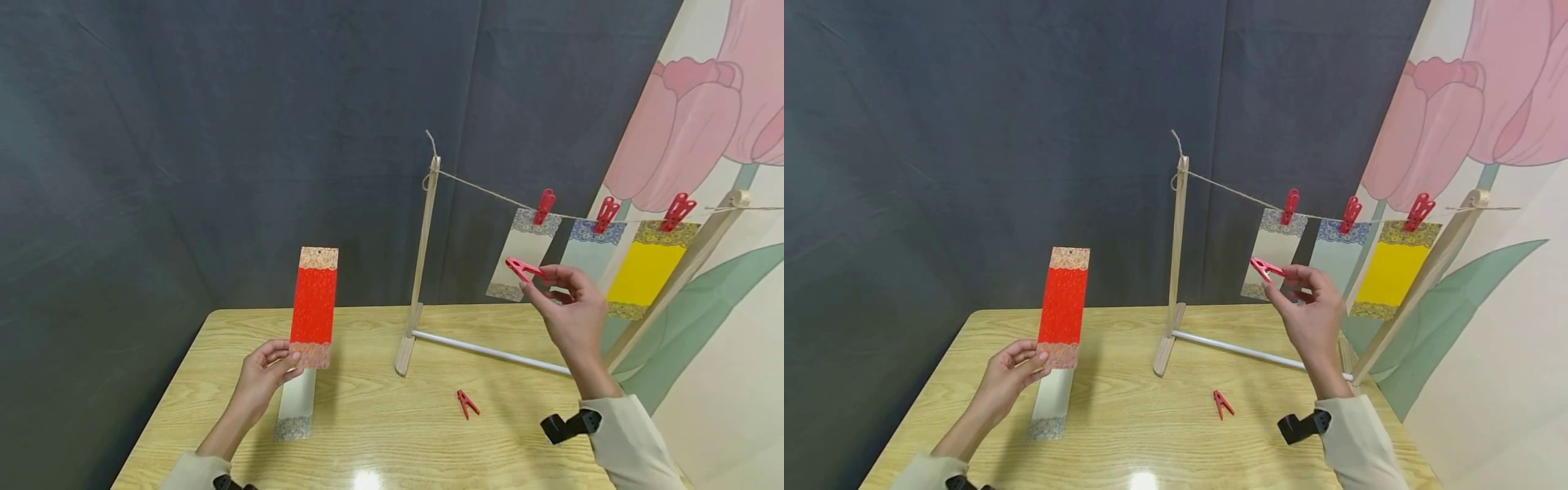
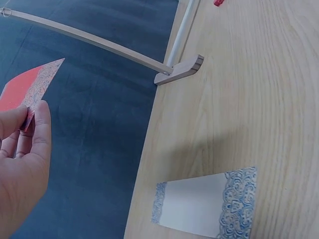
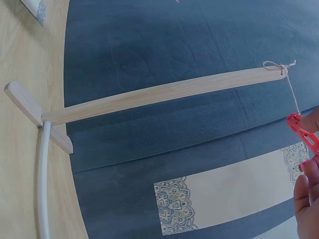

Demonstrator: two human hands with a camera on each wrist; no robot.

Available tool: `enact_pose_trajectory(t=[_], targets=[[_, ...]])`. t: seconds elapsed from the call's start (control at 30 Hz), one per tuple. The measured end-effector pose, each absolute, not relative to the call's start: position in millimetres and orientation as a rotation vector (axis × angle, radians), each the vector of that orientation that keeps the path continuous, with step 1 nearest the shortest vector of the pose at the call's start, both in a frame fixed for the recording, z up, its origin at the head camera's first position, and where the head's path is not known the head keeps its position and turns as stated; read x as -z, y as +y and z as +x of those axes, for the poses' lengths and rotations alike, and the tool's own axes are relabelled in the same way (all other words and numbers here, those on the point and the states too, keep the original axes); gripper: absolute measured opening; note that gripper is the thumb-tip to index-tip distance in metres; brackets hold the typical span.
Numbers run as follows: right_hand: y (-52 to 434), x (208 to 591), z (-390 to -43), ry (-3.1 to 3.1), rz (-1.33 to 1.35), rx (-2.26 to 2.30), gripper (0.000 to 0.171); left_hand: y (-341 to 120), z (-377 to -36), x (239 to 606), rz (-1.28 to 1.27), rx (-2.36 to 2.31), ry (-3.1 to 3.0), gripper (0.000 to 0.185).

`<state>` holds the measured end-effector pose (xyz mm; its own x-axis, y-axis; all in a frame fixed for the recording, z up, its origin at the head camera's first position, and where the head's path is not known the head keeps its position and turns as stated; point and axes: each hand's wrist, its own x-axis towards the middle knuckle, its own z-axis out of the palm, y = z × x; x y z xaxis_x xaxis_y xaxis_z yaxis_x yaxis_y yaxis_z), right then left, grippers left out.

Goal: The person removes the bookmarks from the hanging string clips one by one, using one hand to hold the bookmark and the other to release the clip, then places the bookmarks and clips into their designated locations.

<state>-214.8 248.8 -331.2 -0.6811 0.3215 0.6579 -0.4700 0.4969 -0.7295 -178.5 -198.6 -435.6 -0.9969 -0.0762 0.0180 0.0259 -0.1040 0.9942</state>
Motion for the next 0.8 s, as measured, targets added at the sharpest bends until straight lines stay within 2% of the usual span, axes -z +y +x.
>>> enact_pose_trajectory(t=[0.33,0.57,0.8], targets=[[251.3,342.7,-208.6,-1.957,0.086,-1.269,0.033,-202.2,-171.9,443.3,0.077,2.308,-2.049,0.029],[253.9,351.6,-204.9,-1.966,0.050,-1.288,0.034,-204.8,-168.8,448.6,0.130,2.326,-2.035,0.022],[255.2,357.5,-202.4,-1.966,0.003,-1.312,0.034,-205.7,-166.5,453.8,0.185,2.333,-2.025,0.025]])
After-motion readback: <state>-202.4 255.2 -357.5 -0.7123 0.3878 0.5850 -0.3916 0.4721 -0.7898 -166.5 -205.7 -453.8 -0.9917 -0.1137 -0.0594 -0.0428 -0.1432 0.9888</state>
